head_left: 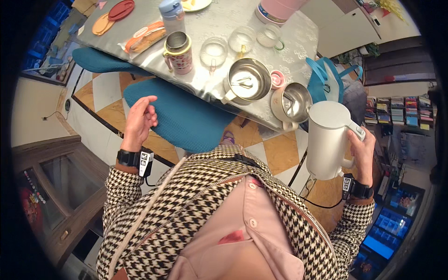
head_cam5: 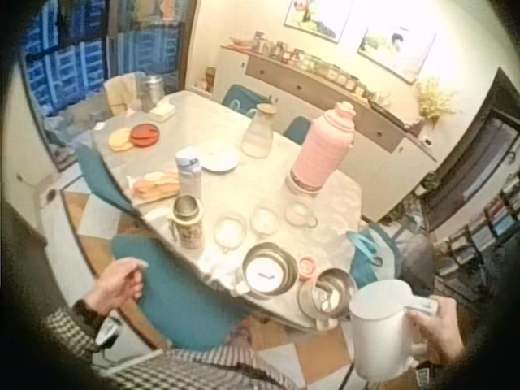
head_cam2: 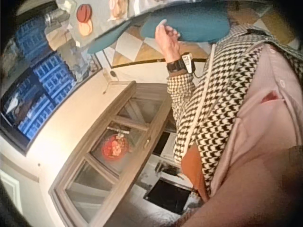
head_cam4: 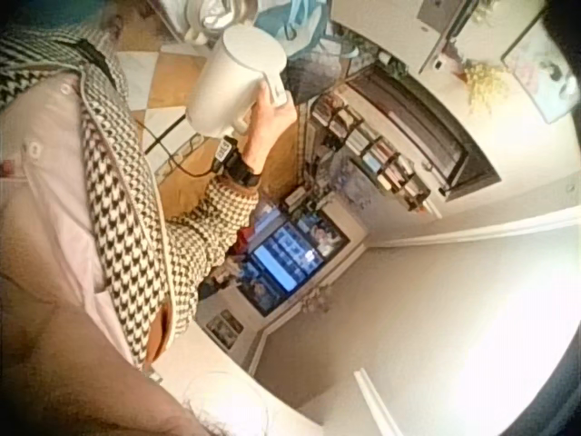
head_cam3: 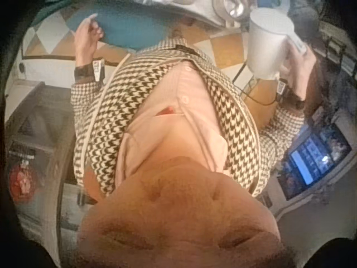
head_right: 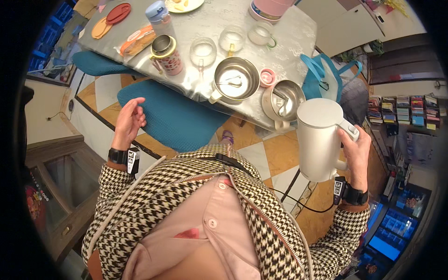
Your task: The person rinses a metal pot and a small bowl in the kitchen sink, then carries them to a dining table. They pour hot water from an electric kettle into a mug and a small bowl, place a tea bag into the mug, and transfer a white powder from a thermos into a small container using a scoop.
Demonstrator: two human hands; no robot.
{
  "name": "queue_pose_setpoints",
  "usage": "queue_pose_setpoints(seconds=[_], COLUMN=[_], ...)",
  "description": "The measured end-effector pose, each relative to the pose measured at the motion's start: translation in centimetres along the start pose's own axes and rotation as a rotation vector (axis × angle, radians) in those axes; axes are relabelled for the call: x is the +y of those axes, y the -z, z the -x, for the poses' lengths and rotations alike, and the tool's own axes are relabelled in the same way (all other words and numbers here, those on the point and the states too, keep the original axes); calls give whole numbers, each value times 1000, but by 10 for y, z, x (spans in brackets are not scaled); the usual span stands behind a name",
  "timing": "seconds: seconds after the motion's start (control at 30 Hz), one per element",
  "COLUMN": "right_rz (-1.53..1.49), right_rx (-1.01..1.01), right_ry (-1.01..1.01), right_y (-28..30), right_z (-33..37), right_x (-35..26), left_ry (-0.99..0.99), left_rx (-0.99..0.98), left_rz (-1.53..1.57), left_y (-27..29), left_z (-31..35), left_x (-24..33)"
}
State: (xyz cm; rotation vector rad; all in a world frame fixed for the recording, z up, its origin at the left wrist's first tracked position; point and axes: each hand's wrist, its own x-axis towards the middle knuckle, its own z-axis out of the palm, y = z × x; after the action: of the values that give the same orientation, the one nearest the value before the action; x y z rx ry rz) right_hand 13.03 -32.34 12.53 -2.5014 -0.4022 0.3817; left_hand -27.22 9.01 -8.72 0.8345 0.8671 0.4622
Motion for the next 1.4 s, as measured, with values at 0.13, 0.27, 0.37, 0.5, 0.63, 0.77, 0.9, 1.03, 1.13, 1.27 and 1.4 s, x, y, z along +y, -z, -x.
queue_pose_setpoints(seconds=[0.13,0.27,0.37,0.5,0.63,0.77,0.9,1.03,1.13,1.27,1.4], right_rz=[88,43,28,65,44,28,1,-30,-43,-79,65], right_rx=[-14,-34,-30,-23,-25,-37,-26,-31,-41,-42,57], right_ry=[95,113,110,113,161,201,186,157,179,189,198], right_y=[-2,-3,-2,2,4,6,4,-5,-7,19,10], right_z=[-10,-15,-13,-4,6,16,24,52,53,-9,-7], right_x=[2,3,0,-5,-5,-5,-13,-12,-10,-19,-6], left_ry=[-10,1,11,35,10,15,-17,-267,-545,-1015,-1105], left_rx=[24,38,12,-55,-166,-131,-96,40,114,198,163], left_rz=[-25,-15,-27,-91,-123,-134,-143,-222,-604,-1368,-1709], left_y=[-6,-12,-21,-40,-53,-56,-48,-12,4,-59,-70], left_z=[-9,-7,-4,0,0,5,10,4,-26,-132,-180], left_x=[9,11,13,19,27,34,45,92,147,198,215])
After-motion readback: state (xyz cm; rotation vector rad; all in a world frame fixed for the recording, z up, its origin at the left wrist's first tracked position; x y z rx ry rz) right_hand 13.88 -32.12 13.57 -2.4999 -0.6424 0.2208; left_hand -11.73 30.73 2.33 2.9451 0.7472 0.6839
